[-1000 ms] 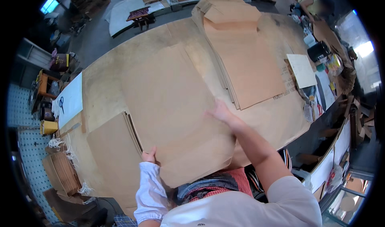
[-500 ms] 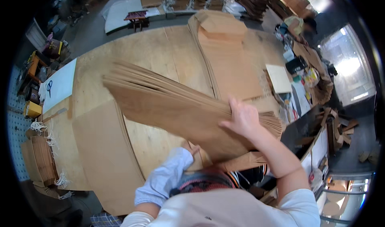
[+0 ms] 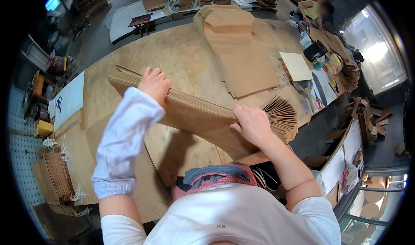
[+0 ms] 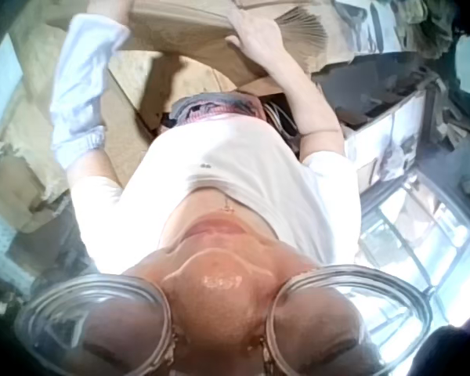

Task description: The person repeatedly picks up stacks of flat cardboard pieces from a workbench, aligns them, and places them into a growing pile. The person then uses a white string to tie the stack together.

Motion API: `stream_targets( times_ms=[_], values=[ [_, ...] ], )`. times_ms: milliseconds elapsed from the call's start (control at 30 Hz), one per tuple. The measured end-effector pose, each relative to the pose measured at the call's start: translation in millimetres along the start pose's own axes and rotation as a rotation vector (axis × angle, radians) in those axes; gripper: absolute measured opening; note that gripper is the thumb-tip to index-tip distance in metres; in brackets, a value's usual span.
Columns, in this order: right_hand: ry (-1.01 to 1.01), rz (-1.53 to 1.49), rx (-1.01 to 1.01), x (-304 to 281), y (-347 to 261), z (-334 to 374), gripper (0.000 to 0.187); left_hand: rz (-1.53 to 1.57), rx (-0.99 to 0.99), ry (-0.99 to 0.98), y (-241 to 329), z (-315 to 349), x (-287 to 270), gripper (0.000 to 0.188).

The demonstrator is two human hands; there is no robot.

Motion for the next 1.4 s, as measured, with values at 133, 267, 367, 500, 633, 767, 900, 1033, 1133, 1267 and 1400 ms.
stream_targets(
  times_ms=[133, 267, 367, 500, 633, 767, 900, 1033, 1133, 1267, 1400],
  values=[
    [-0.089, -0.016, 0.18, -4.9, 17.3, 12.6, 0.043, 0.25, -0.137, -0.296, -21.0, 4.7, 18.4, 0.029],
    [-0.153, 0.028, 0.171, -1.6, 35.3, 13.5, 0.035, 0.093, -0.058, -0.302, -26.7, 4.6, 24.4, 0.024],
    [-0.173, 0.017, 0.081, -10.0, 45.1, 3.4, 0.028, 0.056, -0.057, -0.266, -24.8, 2.6, 19.6, 0.021],
    [-0.214, 0.07, -0.004, -33.7, 59.2, 7.9, 0.026, 0.016, -0.035, -0.24, -1.0, 12.7, -15.3, 0.02],
    [-0.191, 0.077, -0.023, -53.3, 56.5, 16.8, 0.028, 0.09, -0.073, -0.288, 18.6, 35.7, -48.1, 0.017],
    [-0.081, -0.047, -0.057, -8.0, 67.8, 17.9, 0.022, 0.097, -0.104, -0.287, 17.5, 30.0, 10.8, 0.016],
    [-0.125, -0.074, -0.032, -2.2, 73.4, 19.8, 0.028, 0.291, -0.056, -0.277, 90.7, -15.6, -4.2, 0.049],
    [-0.101, -0.108, -0.035, -2.1, 79.4, 19.7, 0.024, 0.286, 0.187, -0.327, 177.9, -76.6, -14.0, 0.035],
    [0.147, -0.07, -0.032, -10.2, 71.8, 20.9, 0.021, 0.279, 0.244, -0.3, 188.0, -94.1, -1.3, 0.028],
    [0.453, -0.339, -0.05, -17.8, 8.0, 89.1, 0.024, 0.222, 0.312, -0.33, 184.5, -90.7, 1.6, 0.022],
    [-0.09, -1.222, 0.657, 204.3, 0.7, 153.4, 0.026, 0.238, 0.358, -0.31, 189.8, -91.8, 1.2, 0.02]
  ],
)
Point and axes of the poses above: each hand's wrist, its own z-axis away from the middle knuckle, its own x-axis out of the palm, y = z × x, the point moved 4 cm from there along -z, towards the middle knuckle, and after that the axes turned 2 degrees about x, right-handed, at the moved point
